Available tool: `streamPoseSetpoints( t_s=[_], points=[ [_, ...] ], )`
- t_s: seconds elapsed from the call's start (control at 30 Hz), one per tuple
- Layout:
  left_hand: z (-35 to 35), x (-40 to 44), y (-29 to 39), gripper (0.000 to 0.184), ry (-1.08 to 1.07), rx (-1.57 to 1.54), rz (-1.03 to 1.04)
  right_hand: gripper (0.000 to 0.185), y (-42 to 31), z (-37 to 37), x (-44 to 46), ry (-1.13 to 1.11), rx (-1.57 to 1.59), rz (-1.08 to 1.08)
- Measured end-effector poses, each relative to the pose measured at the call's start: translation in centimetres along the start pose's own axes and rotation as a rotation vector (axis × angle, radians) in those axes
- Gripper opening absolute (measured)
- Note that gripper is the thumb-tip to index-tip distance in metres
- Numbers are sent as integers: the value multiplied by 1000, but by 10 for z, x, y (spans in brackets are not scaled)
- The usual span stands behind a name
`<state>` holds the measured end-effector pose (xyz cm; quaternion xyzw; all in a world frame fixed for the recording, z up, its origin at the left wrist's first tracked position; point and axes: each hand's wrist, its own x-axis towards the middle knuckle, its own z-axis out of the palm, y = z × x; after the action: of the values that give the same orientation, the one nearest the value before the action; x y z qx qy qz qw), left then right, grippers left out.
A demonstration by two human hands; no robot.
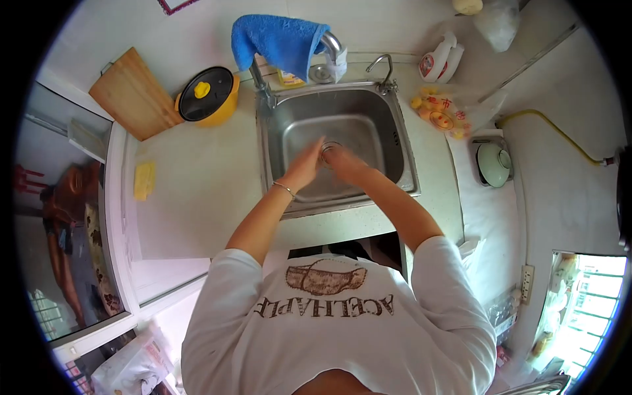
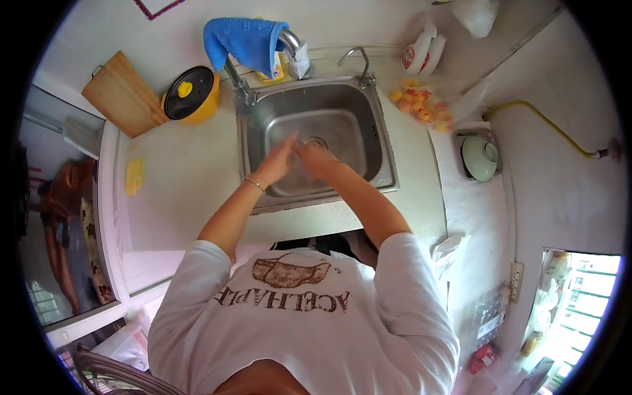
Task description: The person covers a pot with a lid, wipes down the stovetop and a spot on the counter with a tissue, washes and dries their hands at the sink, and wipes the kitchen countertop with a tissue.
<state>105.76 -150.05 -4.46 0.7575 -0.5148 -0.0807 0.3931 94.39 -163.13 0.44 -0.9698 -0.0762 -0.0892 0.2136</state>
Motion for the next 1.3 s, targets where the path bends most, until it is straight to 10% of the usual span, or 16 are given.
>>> streamPoseSetpoints(
  t_s=[0.07,0.2,0.27,0.43,0.5,0.53,0.57,0.63,0.67,0.8,0.9,1.0,1.07,1.13,1.2,1.3],
  points=[
    [-5,-10,0,27,-77,70,103,63,9,-5,-8,-363,160,202],
    [-90,60,89,11,59,-14,-99,32,-61,-102,57,-116,49,310],
    [-115,83,107,7,286,-240,42,17,-73,-133,70,433,-117,42],
    [-41,31,91,12,518,-448,238,22,-69,-95,26,752,-291,-435],
    [2,1,38,36,62,-81,35,21,0,26,-10,125,-45,384],
    [2,-10,28,50,-296,241,-63,23,3,27,-15,63,-34,384],
    [2,-1,31,74,-105,163,-61,25,6,27,-19,0,-22,383],
    [-31,39,61,61,31,144,66,23,-25,-19,4,-48,101,480],
    [-65,58,92,46,121,229,364,12,-37,-47,21,37,65,451],
    [-136,58,178,25,326,191,418,9,-105,-162,41,546,-29,5],
    [-101,35,150,24,701,69,895,13,-89,-112,18,829,-211,-391],
    [-15,8,5,53,-272,374,298,25,2,-4,-26,37,-32,312],
    [-17,-10,-8,47,-266,458,175,35,21,6,-66,-580,-61,667],
    [-29,1,11,32,34,339,-112,31,0,-30,-72,95,3,768],
    [-23,13,11,29,66,267,-10,27,-8,-48,-62,264,-48,664],
    [1,35,-5,51,-568,226,-218,40,28,-1,-51,-112,90,645]
  ],
)
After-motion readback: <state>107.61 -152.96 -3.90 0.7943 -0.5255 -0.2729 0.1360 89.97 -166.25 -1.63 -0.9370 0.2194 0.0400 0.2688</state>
